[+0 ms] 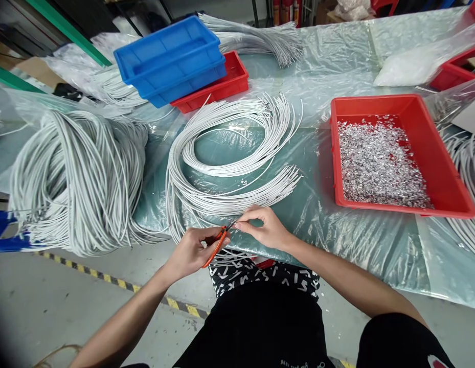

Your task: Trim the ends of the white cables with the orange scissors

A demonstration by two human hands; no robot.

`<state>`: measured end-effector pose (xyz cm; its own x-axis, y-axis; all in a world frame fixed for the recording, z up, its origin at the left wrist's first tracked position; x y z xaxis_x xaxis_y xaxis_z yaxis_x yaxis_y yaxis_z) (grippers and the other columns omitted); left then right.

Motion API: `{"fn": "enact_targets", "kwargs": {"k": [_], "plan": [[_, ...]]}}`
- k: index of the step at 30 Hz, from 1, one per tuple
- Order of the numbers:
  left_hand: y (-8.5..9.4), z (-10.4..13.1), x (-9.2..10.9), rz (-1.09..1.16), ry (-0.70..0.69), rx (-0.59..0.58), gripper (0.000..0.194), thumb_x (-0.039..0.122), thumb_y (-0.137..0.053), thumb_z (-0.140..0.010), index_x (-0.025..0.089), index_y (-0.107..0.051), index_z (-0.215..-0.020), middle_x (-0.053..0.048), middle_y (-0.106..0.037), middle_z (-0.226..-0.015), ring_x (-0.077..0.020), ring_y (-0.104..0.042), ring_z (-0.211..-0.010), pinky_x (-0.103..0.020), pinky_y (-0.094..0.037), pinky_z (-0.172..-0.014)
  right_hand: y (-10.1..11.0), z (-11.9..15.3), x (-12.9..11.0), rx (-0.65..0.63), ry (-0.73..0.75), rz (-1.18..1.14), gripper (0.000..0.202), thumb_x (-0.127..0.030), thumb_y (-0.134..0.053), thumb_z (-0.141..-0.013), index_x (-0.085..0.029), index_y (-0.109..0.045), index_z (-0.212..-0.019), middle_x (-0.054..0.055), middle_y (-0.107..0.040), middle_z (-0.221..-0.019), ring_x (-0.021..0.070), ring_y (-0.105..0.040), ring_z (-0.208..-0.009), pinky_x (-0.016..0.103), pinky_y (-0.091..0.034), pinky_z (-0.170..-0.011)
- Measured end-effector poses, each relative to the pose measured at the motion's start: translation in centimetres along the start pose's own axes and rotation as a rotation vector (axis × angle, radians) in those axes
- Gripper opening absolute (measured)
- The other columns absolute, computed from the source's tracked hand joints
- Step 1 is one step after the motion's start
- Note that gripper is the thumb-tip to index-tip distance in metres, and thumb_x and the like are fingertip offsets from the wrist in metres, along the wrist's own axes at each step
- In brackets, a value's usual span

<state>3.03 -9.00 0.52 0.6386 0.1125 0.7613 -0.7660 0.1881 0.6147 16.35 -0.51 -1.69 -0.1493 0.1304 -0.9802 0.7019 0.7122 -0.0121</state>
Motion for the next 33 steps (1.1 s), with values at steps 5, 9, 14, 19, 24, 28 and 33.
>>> {"fn": "enact_targets", "kwargs": {"k": [5,9,14,19,24,28,33], "plan": [[-0.7,0.5,-0.6,0.075,0.053,-0.02,0.033,0.037,-0.058,-0.092,0.009,-0.067,-0.076,0.0,-0.053,-0.058,-0.0072,-0.039,-0.052,-0.02,-0.03,-0.047,0.0,0.5,-0.9,0.094,0.119,0.128,0.016,-0.031,-0.068,-0.088,-0.02,-0.074,-0.079,0.004,-0.066,-0.069,0.019,-0.056,-0.073,0.037,-0.045,-0.074],[-1.8,1.0,-1.2,0.219,0.132,-0.016,0.032,0.038,-0.06,-0.089,0.011,-0.064,-0.073,0.0,-0.056,-0.057,-0.0096,-0.051,-0.05,-0.02,-0.039,-0.047,-0.3,1.0,-1.9,0.146,0.239,0.309,0.014,-0.025,-0.065,-0.09,-0.022,-0.071,-0.078,0.001,-0.063,-0.062,0.0194,-0.055,-0.071,0.039,-0.043,-0.076],[-3.8,1.7,-2.2,0.491,0.293,-0.034,0.038,0.048,-0.064,-0.085,0.012,-0.062,-0.074,-0.001,-0.058,-0.056,-0.0117,-0.056,-0.044,-0.021,-0.044,-0.043,-0.7,1.6,-2.9,0.209,0.368,0.6,0.015,-0.019,-0.063,-0.089,-0.024,-0.067,-0.075,0.001,-0.063,-0.062,0.0214,-0.057,-0.079,0.042,-0.037,-0.082],[-4.3,2.0,-2.1,0.608,0.347,-0.042,0.043,0.053,-0.068,-0.08,0.011,-0.062,-0.073,-0.002,-0.059,-0.054,-0.0109,-0.055,-0.041,-0.02,-0.045,-0.04,-1.3,2.0,-2.6,0.186,0.411,0.798,0.025,-0.019,-0.058,-0.092,-0.026,-0.062,-0.068,0.0,-0.061,-0.061,0.0217,-0.057,-0.078,0.045,-0.035,-0.089],[-4.1,2.1,-2.1,0.611,0.344,-0.048,0.043,0.053,-0.067,-0.082,0.011,-0.064,-0.075,-0.001,-0.058,-0.054,-0.0107,-0.054,-0.041,-0.021,-0.043,-0.04,-1.7,2.2,-2.7,0.155,0.494,0.836,0.02,-0.018,-0.056,-0.093,-0.026,-0.064,-0.076,0.001,-0.061,-0.064,0.0206,-0.056,-0.074,0.045,-0.036,-0.091],[-2.8,1.9,-1.7,0.407,0.209,0.021,0.036,0.044,-0.064,-0.087,0.011,-0.064,-0.073,0.001,-0.055,-0.053,-0.0094,-0.05,-0.046,-0.021,-0.04,-0.044,-1.4,1.6,-2.6,0.114,0.413,0.678,0.019,-0.021,-0.053,-0.094,-0.023,-0.064,-0.079,0.003,-0.06,-0.065,0.0205,-0.052,-0.072,0.04,-0.039,-0.079],[-1.5,1.4,-0.9,0.161,0.029,0.081,0.037,0.043,-0.058,-0.091,0.011,-0.066,-0.073,-0.001,-0.054,-0.058,-0.009,-0.042,-0.054,-0.021,-0.033,-0.048,-1.0,0.6,-1.6,-0.021,0.196,0.267,0.031,-0.03,-0.046,-0.101,-0.02,-0.064,-0.077,0.003,-0.06,-0.066,0.0185,-0.051,-0.07,0.036,-0.041,-0.075]]}}
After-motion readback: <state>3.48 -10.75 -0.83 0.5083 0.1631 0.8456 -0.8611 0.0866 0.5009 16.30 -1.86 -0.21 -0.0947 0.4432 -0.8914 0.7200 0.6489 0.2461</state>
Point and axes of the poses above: each hand's wrist, its own z-axis away from the middle knuckle, its own y-axis out of the back of the hand, x = y × z, the point moved 7 cm from there along -z, towards the middle knuckle
